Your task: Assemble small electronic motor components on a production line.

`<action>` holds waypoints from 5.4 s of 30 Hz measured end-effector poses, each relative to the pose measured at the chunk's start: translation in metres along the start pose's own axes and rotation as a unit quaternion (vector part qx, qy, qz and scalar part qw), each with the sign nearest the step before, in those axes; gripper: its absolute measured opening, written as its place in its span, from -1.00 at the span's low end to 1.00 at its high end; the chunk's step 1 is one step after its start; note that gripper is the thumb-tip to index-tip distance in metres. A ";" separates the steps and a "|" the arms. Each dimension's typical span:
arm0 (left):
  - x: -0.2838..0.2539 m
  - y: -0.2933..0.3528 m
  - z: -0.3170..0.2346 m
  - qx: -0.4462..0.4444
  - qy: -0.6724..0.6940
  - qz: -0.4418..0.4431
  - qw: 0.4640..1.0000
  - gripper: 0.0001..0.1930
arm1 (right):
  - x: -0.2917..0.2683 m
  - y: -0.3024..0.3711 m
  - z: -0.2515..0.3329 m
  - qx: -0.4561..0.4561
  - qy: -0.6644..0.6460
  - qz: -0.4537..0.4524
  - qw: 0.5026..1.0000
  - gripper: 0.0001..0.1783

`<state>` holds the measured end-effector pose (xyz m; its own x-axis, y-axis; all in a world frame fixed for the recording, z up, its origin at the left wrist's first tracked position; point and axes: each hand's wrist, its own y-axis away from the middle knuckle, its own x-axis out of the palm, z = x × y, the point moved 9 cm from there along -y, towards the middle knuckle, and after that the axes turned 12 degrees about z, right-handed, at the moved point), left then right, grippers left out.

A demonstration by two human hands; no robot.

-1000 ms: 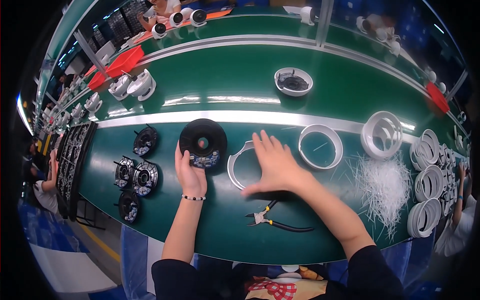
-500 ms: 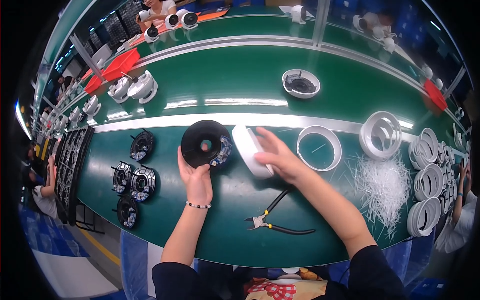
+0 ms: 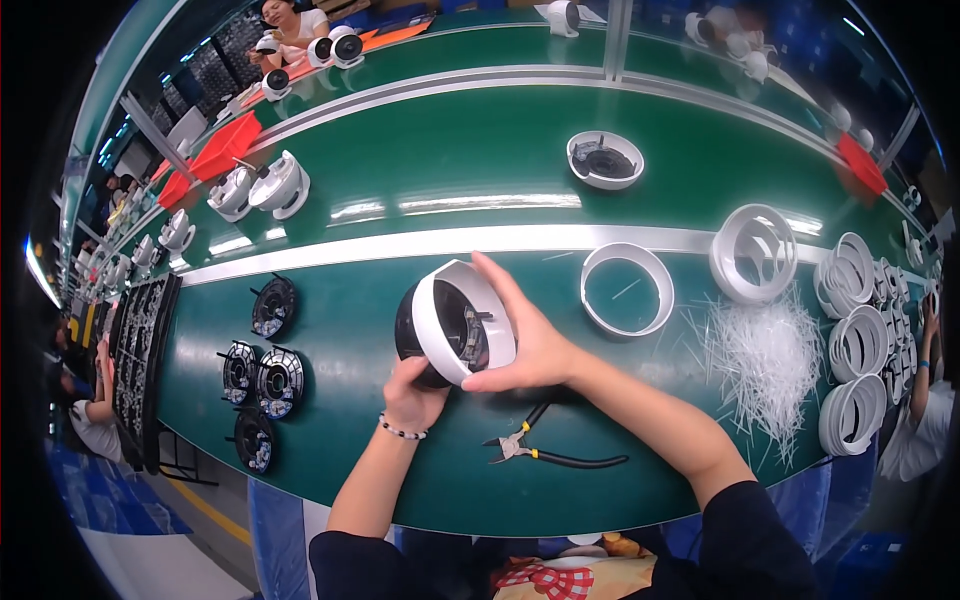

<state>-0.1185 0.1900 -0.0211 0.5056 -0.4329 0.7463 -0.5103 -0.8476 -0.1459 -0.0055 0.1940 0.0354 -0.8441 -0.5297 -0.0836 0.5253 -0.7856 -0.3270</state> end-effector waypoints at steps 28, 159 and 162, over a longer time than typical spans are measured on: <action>0.004 -0.007 0.000 -0.018 0.042 -0.028 0.999 -0.42 | 0.018 0.009 -0.003 0.121 0.143 -0.120 0.975 0.28; -0.082 -0.219 -0.257 0.223 -0.756 -0.072 0.611 -0.91 | -0.061 -0.345 0.022 0.090 0.858 0.236 0.447 -0.54; -0.083 -0.223 -0.257 0.226 -0.750 -0.063 0.618 -0.90 | -0.062 -0.345 0.020 0.102 0.854 0.244 0.448 -0.53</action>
<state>-0.2258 0.4936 0.1162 0.7706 0.1346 -0.6229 -0.3261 -0.7564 -0.5670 -0.1323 0.4919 0.1722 0.6174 0.2257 -0.7536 0.5431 -0.8153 0.2008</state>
